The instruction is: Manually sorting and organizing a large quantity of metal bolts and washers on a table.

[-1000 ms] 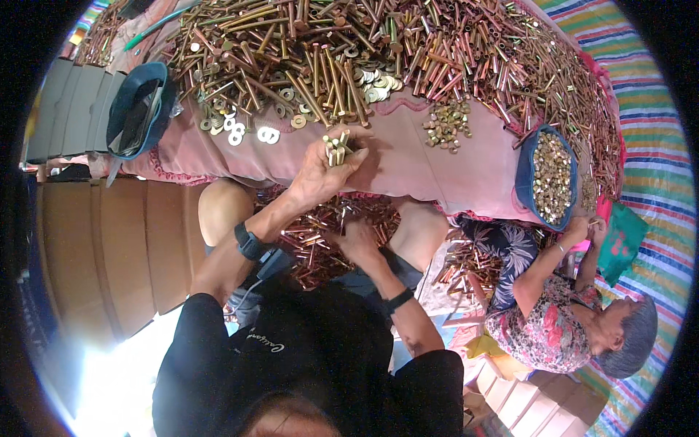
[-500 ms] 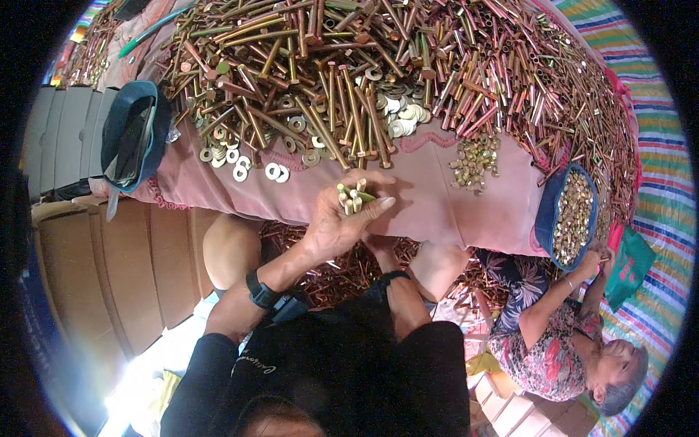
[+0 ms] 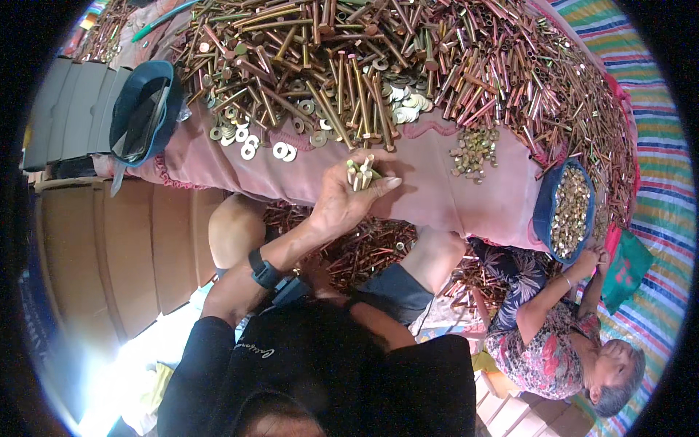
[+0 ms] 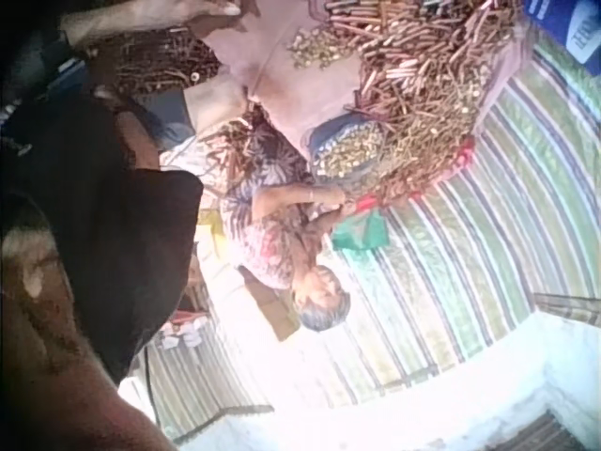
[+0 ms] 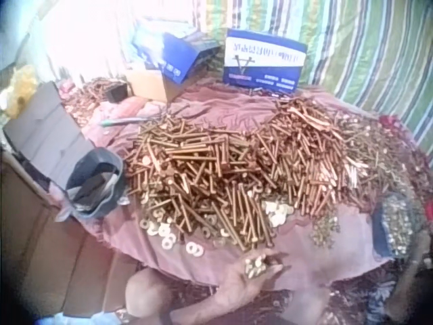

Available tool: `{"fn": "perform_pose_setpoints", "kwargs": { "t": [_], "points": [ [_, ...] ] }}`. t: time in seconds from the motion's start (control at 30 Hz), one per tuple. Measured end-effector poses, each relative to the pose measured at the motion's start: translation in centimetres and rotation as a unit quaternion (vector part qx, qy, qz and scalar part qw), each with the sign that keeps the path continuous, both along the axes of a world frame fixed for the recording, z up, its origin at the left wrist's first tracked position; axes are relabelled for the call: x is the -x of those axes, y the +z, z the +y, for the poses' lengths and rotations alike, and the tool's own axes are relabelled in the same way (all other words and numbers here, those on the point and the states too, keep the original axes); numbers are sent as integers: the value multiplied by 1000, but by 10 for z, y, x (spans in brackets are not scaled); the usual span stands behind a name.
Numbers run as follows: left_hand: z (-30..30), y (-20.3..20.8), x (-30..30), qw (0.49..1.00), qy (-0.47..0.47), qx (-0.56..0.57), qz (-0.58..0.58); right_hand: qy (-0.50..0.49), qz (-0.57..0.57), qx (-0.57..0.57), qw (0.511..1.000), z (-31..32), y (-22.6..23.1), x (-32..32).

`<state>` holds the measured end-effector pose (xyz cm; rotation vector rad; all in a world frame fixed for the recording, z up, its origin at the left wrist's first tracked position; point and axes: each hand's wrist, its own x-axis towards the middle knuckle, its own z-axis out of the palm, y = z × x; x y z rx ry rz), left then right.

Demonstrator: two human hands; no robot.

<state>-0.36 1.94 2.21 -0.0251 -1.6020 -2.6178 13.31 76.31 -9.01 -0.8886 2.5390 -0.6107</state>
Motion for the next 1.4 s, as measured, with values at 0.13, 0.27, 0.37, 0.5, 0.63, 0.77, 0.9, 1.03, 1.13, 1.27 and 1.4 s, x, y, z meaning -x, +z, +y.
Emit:
{"fn": "perform_pose_setpoints", "kwargs": {
  "t": [0.13, 0.27, 0.37, 0.5, 0.63, 0.77, 0.9, 1.03, 1.13, 1.27, 1.4],
  "points": [
    [5, -12, 0, 999, -37, 15, 13, 0, -10, 3, 1000, -10, -21, -34],
    [-2, -17, -1, 993, -72, 91, -4, 24, -21, 55, 998, -242, -141, -52],
    [-1, -9, 1, 991, -69, 115, 21, 34, -18, 25, 999, -575, -149, -41],
    [-13, -6, 4, 971, -40, 230, 46, 69, -13, 14, 997, -657, -144, -2],
    [-12, 1, 3, 970, -32, 236, 41, 75, -20, 27, 997, -668, -122, 19],
    [-2, -2, 2, 980, -23, 194, 36, 74, -34, 36, 996, -684, -140, 29],
    [-5, 4, 4, 985, -50, 165, -15, 71, -50, 44, 995, -696, -145, 35],
    [-4, -1, 2, 990, -46, 135, -11, 65, -63, 46, 995, -693, -143, 32],
    [-5, -3, 3, 990, -60, 125, -10, 56, -67, 51, 995, -688, -140, 30],
    [-4, -6, 0, 989, -64, 135, -22, 46, -77, 59, 994, -683, -134, 28],
    [1, -8, 1, 995, -21, 91, -25, 30, -89, 63, 994, -676, -128, 20]
  ]
}}
